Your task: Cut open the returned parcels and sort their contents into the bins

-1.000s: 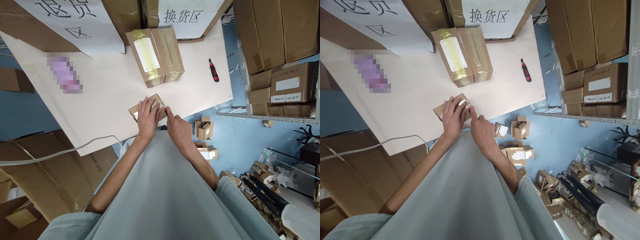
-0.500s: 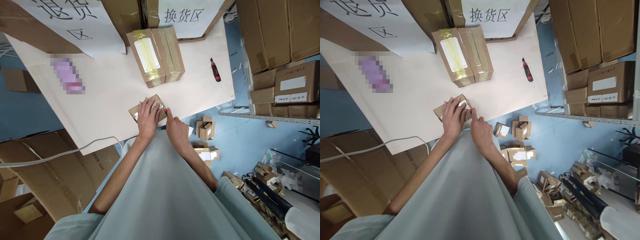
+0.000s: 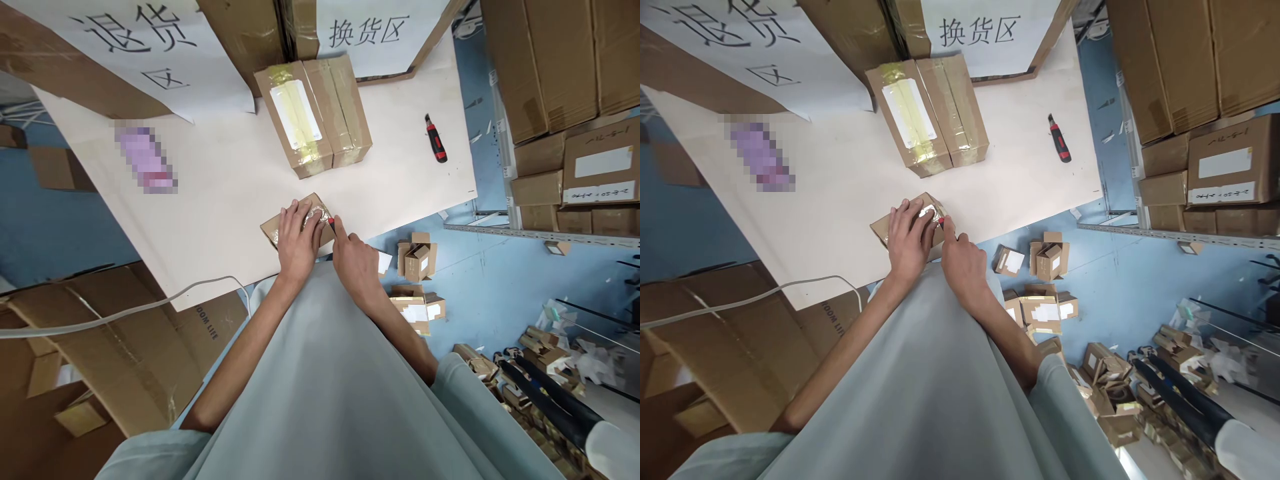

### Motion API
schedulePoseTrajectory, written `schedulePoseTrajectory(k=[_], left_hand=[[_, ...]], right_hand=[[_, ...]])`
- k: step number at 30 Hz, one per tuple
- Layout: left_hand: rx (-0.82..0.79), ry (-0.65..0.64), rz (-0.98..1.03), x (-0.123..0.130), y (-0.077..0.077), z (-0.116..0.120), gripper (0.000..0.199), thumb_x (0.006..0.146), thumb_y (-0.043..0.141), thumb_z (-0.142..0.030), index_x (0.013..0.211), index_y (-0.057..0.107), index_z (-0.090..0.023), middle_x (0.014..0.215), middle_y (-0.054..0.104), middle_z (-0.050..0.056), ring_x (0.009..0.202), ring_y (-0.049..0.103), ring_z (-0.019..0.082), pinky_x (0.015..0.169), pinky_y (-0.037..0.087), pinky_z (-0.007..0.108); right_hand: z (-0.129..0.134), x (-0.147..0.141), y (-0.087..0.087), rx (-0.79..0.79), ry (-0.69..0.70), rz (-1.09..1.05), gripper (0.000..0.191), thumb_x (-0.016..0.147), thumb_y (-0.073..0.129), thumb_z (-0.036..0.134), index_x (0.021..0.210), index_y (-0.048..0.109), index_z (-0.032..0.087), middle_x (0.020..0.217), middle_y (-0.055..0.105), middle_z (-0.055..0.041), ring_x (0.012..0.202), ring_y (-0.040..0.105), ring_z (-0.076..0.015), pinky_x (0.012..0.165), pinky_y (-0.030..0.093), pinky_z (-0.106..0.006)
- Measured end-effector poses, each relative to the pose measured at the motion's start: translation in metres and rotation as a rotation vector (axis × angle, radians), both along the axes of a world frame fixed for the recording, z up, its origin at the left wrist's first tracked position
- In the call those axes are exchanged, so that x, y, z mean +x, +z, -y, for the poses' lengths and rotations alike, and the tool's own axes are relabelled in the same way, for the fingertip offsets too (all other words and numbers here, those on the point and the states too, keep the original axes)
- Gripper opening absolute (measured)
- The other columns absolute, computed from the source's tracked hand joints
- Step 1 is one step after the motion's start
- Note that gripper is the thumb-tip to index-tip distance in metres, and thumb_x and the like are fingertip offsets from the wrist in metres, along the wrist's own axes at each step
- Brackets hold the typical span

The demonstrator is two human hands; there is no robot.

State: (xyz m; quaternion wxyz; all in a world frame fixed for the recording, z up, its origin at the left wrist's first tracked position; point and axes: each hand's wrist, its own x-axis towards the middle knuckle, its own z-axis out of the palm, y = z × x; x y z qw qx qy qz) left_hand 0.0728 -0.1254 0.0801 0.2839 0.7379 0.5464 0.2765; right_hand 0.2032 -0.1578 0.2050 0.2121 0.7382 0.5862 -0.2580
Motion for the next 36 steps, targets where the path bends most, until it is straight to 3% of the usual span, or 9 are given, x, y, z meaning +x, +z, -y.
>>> schedulePoseTrajectory(k=[8,14,16,19,21,25,29,33,36], left_hand=[[0.014,0.020,-0.030,0.002,0.006,0.000,0.041,0.117,0.046,-0.052,0.137,0.074,-0.030,0.158,0.069,0.010,0.164,0.048,0.030,0.140,0.028,0.064],[-0.026,0.022,-0.014,0.002,0.009,-0.001,0.041,0.116,0.046,-0.054,0.137,0.074,-0.031,0.158,0.068,0.011,0.165,0.046,0.032,0.141,0.025,0.066],[-0.039,0.010,-0.009,0.002,0.009,-0.001,0.040,0.116,0.047,-0.053,0.137,0.073,-0.030,0.160,0.066,0.011,0.166,0.044,0.032,0.141,0.023,0.067],[-0.014,0.004,-0.027,0.001,0.008,0.000,0.038,0.117,0.047,-0.049,0.136,0.073,-0.029,0.160,0.066,0.013,0.166,0.044,0.034,0.140,0.024,0.069],[0.012,0.004,-0.050,0.001,0.008,0.001,0.038,0.117,0.047,-0.048,0.135,0.073,-0.027,0.158,0.068,0.014,0.165,0.046,0.034,0.139,0.026,0.070],[0.020,-0.012,-0.071,0.001,0.007,0.002,0.037,0.117,0.047,-0.046,0.134,0.073,-0.025,0.159,0.067,0.014,0.165,0.046,0.034,0.139,0.028,0.069],[-0.003,-0.016,-0.074,0.000,0.008,0.000,0.038,0.118,0.046,-0.046,0.137,0.072,-0.026,0.159,0.067,0.014,0.166,0.044,0.034,0.139,0.026,0.070],[-0.002,-0.004,-0.075,0.001,0.010,0.000,0.040,0.118,0.046,-0.048,0.140,0.072,-0.028,0.159,0.067,0.013,0.165,0.045,0.033,0.140,0.025,0.068],[-0.015,0.006,-0.066,0.002,0.011,0.000,0.041,0.117,0.045,-0.050,0.143,0.072,-0.032,0.160,0.066,0.011,0.165,0.045,0.032,0.141,0.024,0.067]], right_hand=[[0.000,0.000,0.005,0.002,-0.012,-0.009,0.067,0.120,0.028,0.025,0.183,0.006,0.025,0.116,0.077,-0.0131,0.096,0.080,-0.0222,0.084,0.058,-0.030],[-0.001,0.000,0.002,0.004,0.007,-0.009,0.075,0.116,0.042,0.022,0.183,0.007,0.026,0.119,0.077,-0.0155,0.099,0.081,-0.0237,0.085,0.059,-0.030],[0.006,0.010,-0.007,-0.032,-0.013,0.016,0.071,0.116,0.042,0.020,0.182,0.017,0.024,0.119,0.078,-0.0168,0.100,0.081,-0.0236,0.086,0.058,-0.030],[0.026,0.036,-0.027,-0.209,-0.108,0.060,0.057,0.114,0.041,0.010,0.170,0.046,0.015,0.112,0.080,-0.0194,0.106,0.082,-0.0243,0.086,0.056,-0.030],[0.041,0.054,-0.035,-0.310,-0.164,0.054,0.050,0.115,0.042,0.013,0.162,0.056,0.015,0.109,0.081,-0.0189,0.107,0.082,-0.0256,0.087,0.056,-0.031],[0.052,0.065,-0.028,-0.120,-0.248,0.003,0.054,0.120,0.039,0.028,0.174,0.041,0.022,0.113,0.083,-0.0159,0.101,0.081,-0.0256,0.086,0.055,-0.032],[0.034,0.049,-0.013,0.101,-0.196,-0.264,0.057,0.121,0.032,0.036,0.177,0.036,0.024,0.123,0.083,-0.0121,0.106,0.079,-0.0268,0.086,0.055,-0.032],[0.014,0.037,-0.013,0.091,-0.097,-0.354,0.065,0.119,0.029,0.030,0.182,0.018,0.017,0.130,0.079,-0.0168,0.108,0.076,-0.0293,0.088,0.056,-0.034],[0.009,0.034,-0.013,0.064,-0.028,-0.300,0.067,0.120,0.025,0.030,0.184,0.007,0.020,0.131,0.077,-0.0169,0.106,0.076,-0.0279,0.088,0.055,-0.033]])
